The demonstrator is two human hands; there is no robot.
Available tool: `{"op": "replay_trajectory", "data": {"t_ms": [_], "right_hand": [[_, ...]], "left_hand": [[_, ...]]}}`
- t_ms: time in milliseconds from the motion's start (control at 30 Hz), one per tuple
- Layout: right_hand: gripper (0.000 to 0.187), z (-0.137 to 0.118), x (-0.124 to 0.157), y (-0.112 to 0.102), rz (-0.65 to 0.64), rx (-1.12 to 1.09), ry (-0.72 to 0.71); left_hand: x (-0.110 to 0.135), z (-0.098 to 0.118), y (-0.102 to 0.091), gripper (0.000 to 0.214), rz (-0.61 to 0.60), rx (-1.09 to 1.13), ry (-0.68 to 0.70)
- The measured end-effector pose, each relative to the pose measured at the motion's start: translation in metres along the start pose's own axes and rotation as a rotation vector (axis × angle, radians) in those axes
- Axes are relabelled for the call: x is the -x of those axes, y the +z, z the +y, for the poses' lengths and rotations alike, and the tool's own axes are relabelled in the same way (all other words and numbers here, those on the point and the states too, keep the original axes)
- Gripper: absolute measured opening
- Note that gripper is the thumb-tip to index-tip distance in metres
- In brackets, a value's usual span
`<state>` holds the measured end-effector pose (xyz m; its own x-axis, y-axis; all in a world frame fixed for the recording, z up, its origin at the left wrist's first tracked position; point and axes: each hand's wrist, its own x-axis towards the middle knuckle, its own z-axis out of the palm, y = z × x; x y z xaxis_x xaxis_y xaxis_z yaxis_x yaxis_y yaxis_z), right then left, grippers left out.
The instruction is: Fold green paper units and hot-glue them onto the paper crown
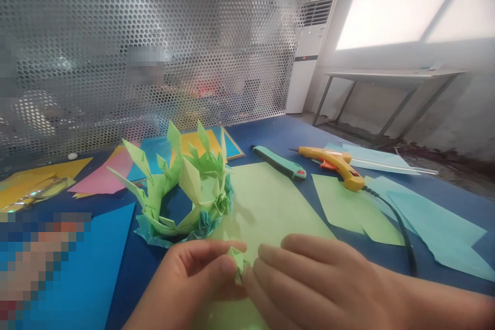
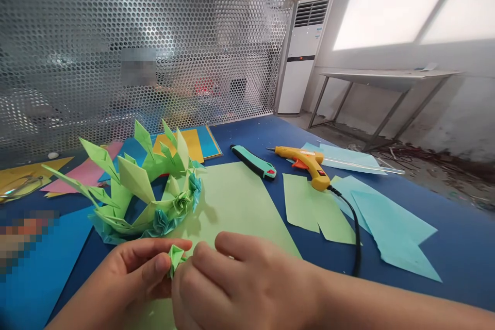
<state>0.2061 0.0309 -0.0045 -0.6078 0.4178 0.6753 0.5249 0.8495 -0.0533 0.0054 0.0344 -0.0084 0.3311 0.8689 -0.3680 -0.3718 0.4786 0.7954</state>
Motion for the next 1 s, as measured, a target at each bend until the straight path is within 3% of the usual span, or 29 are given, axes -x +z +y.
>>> {"op": "replay_trajectory", "data": {"t_ms": [133,367,500,567,600,667,900,1000], "right_hand": [[0.028,0.004,-0.003,0.003,-0.008,-0.031,-0.033],[0.027,0.004,0.001,0.009,0.003,0.12,-0.19],[0.028,0.009,-0.002,0.009,0.087,0.169,-0.155],[0.031,0.018,-0.011,0.006,0.05,0.093,-0.52],[0.026,0.022,-0.016,0.004,0.03,0.093,-0.611],[0.023,0.029,-0.026,0.0,0.029,0.104,-0.662],[0.02,0.029,-0.032,-0.003,0.101,0.118,-0.637],[0.028,0.027,-0.03,-0.001,0.119,0.106,-0.615]], "left_hand": [[0.002,0.006,0.004,0.039,0.001,0.024,-0.026],[0.012,0.019,0.02,0.042,0.084,0.119,-0.081],[0.008,0.017,0.021,0.038,0.093,0.02,-0.114],[0.005,0.013,0.018,0.042,0.104,-0.052,-0.091],[0.003,0.011,0.017,0.043,0.119,-0.083,-0.076],[0.001,0.008,0.014,0.043,0.138,-0.115,-0.058],[0.005,0.008,0.012,0.042,0.115,-0.02,-0.008],[0.008,0.014,0.015,0.041,0.083,-0.006,-0.026]]}}
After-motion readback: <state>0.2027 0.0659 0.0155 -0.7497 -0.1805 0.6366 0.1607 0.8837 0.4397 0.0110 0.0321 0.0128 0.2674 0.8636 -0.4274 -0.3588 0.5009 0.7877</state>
